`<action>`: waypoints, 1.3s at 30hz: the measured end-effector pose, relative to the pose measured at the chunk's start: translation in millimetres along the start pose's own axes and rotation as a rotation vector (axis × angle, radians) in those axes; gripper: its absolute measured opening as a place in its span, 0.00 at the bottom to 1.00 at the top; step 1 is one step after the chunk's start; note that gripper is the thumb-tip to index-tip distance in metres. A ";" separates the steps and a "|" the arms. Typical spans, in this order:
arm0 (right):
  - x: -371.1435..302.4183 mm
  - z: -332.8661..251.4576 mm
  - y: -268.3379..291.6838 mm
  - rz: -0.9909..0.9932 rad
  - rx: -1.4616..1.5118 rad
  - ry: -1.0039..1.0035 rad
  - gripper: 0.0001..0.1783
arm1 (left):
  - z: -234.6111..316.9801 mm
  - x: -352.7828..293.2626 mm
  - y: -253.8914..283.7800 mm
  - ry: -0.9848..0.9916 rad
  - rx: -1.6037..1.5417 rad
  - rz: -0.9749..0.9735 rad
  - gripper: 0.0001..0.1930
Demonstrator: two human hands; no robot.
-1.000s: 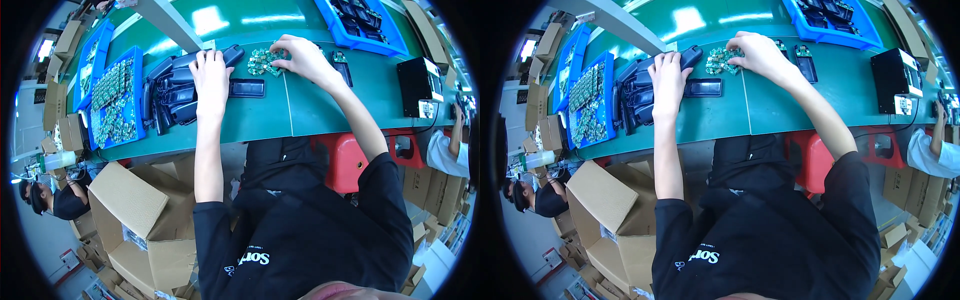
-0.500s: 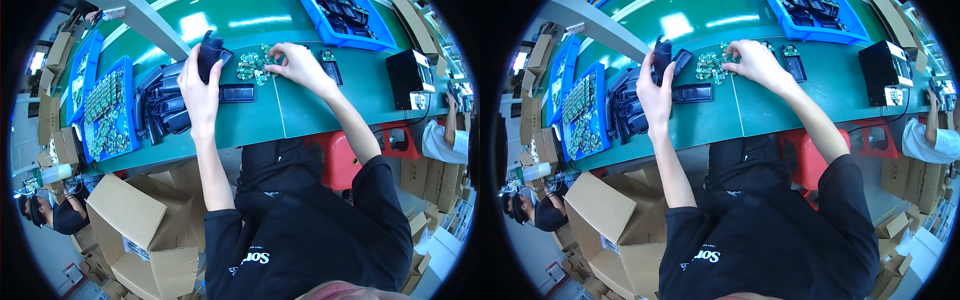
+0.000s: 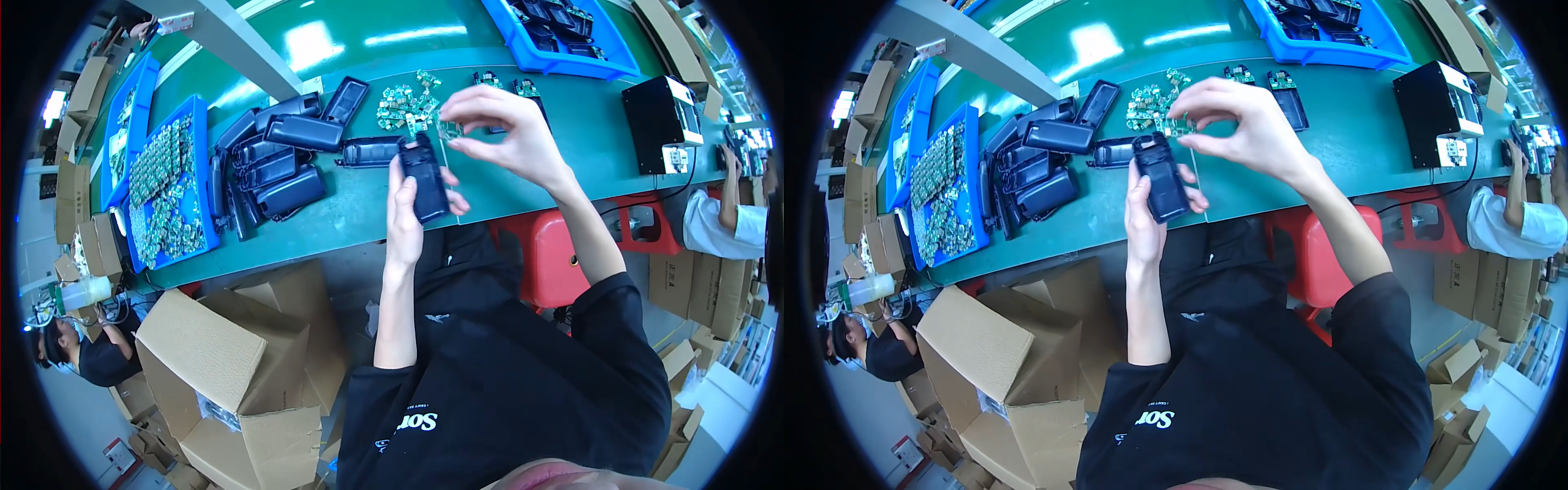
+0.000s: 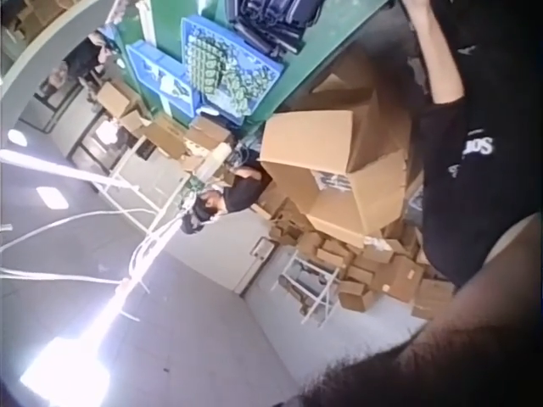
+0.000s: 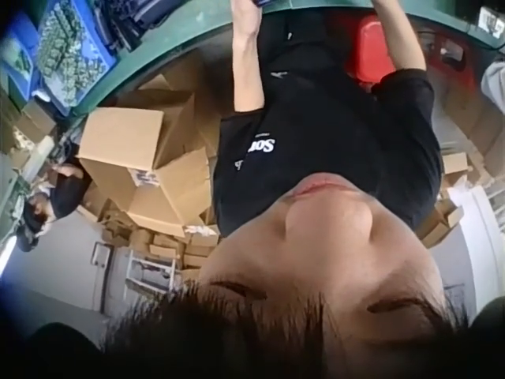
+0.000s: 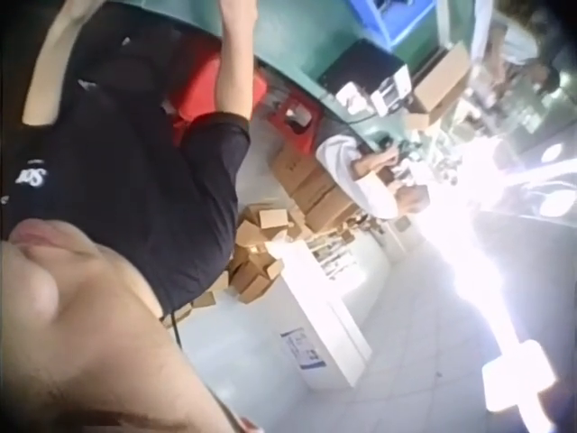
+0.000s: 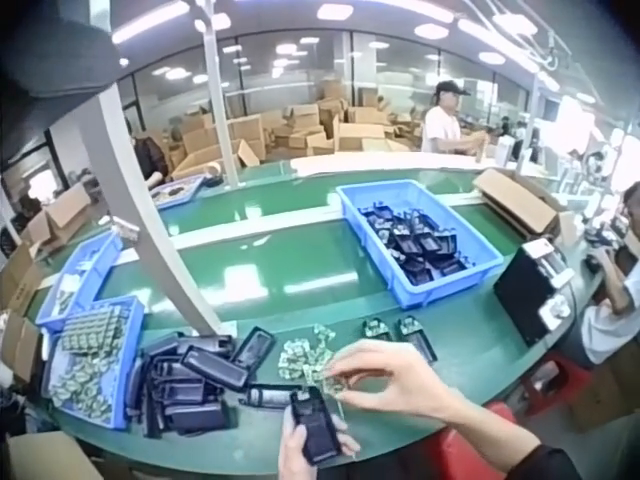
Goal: The person assembles circuit boards into plastic housings by hand, taking the boards from a component tray and inserting them into the housings.
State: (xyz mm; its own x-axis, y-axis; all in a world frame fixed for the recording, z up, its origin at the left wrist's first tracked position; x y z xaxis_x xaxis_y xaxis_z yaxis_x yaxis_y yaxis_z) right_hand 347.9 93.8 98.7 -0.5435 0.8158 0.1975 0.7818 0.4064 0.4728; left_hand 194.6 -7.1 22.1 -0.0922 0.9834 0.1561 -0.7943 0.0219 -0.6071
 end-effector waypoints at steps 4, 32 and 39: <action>-19.7 0.5 -7.7 -0.115 0.507 -0.367 0.18 | 5.7 -0.7 -16.1 -0.007 0.016 -0.026 0.20; -46.2 -16.1 -10.4 -0.071 -0.469 -0.012 0.12 | 2.6 -4.7 -10.2 -0.035 0.354 0.056 0.19; -34.3 -38.8 -7.6 0.198 -0.210 0.134 0.11 | 10.0 -9.7 -24.2 -0.013 0.112 -0.011 0.23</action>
State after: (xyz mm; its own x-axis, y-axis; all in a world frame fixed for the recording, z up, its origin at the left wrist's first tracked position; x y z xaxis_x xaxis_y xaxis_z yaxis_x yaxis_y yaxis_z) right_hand 348.8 46.7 121.7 -0.4333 0.8036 0.4080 0.8039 0.1400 0.5780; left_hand 208.7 -19.0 43.1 -0.0902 0.9807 0.1734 -0.8575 0.0121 -0.5143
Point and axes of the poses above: each hand's wrist, its own x-axis towards the middle knuckle, its own y-axis out of the back of the hand, z = x × y, the point moved 3 cm from there along x, towards the middle knuckle, and after that the axes turned 12 degrees about -y, right-handed, at the moved point
